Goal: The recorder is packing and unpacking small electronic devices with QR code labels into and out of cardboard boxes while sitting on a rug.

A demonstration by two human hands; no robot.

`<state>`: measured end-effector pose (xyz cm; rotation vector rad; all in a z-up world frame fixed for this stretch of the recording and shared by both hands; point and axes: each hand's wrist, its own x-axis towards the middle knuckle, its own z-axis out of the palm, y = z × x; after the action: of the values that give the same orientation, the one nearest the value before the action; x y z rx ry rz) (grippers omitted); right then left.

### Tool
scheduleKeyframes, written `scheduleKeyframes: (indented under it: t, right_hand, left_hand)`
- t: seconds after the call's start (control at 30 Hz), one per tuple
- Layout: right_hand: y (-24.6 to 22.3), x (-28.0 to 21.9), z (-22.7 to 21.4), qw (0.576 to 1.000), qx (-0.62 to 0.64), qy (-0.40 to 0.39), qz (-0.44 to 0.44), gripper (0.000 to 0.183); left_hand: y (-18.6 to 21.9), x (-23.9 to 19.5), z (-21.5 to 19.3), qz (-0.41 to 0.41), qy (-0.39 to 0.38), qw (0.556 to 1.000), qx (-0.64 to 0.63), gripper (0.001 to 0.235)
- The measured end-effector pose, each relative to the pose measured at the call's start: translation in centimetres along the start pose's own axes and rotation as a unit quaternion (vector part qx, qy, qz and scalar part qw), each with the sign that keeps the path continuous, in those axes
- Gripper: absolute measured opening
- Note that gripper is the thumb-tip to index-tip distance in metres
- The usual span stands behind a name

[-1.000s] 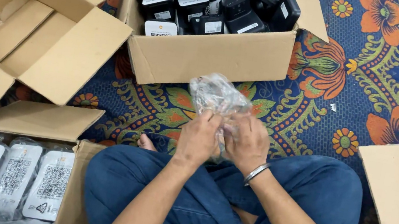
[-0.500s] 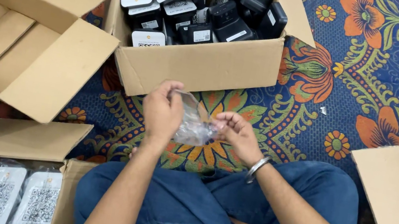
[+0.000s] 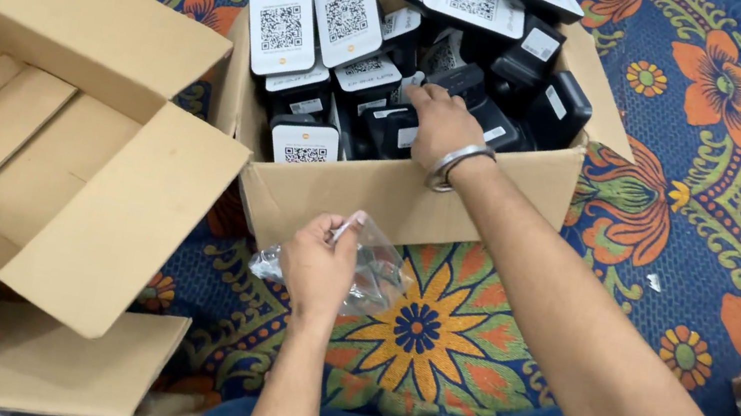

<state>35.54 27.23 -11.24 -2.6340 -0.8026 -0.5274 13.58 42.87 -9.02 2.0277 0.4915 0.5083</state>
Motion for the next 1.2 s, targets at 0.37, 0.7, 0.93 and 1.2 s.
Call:
scheduleKeyframes:
  t: [0.37, 0.7, 0.93, 1.2]
  right_hand:
    - [0.1, 5.6, -5.2, 0.958, 0.15, -0.239, 0.06, 0.063]
    - [-1.7, -10.2, -15.2, 0.726, 0.652, -0.101, 0.193, 0.042]
    - [-1.8, -27.3, -10.4, 0.559, 0.698, -0.188, 0.407, 0.044]
    - [-1.5, -30.8, -6.2, 0.401, 0.759, -0.214, 0.467, 0.041]
  left_hand:
    - [0.3, 1.0, 0.5, -0.076, -0.094, 0.992, -0.017, 0.023]
    - [-4.0, -0.9, 2.1, 0.089, -0.046, 0.993, -0.069, 0.022]
    - [-4.2, -8.4, 6.0, -0.019, -0.374, 0.905, -0.201, 0.061]
    - [-5.7, -11.5, 4.2, -0.234, -0.525, 0.772, -0.271, 0.054]
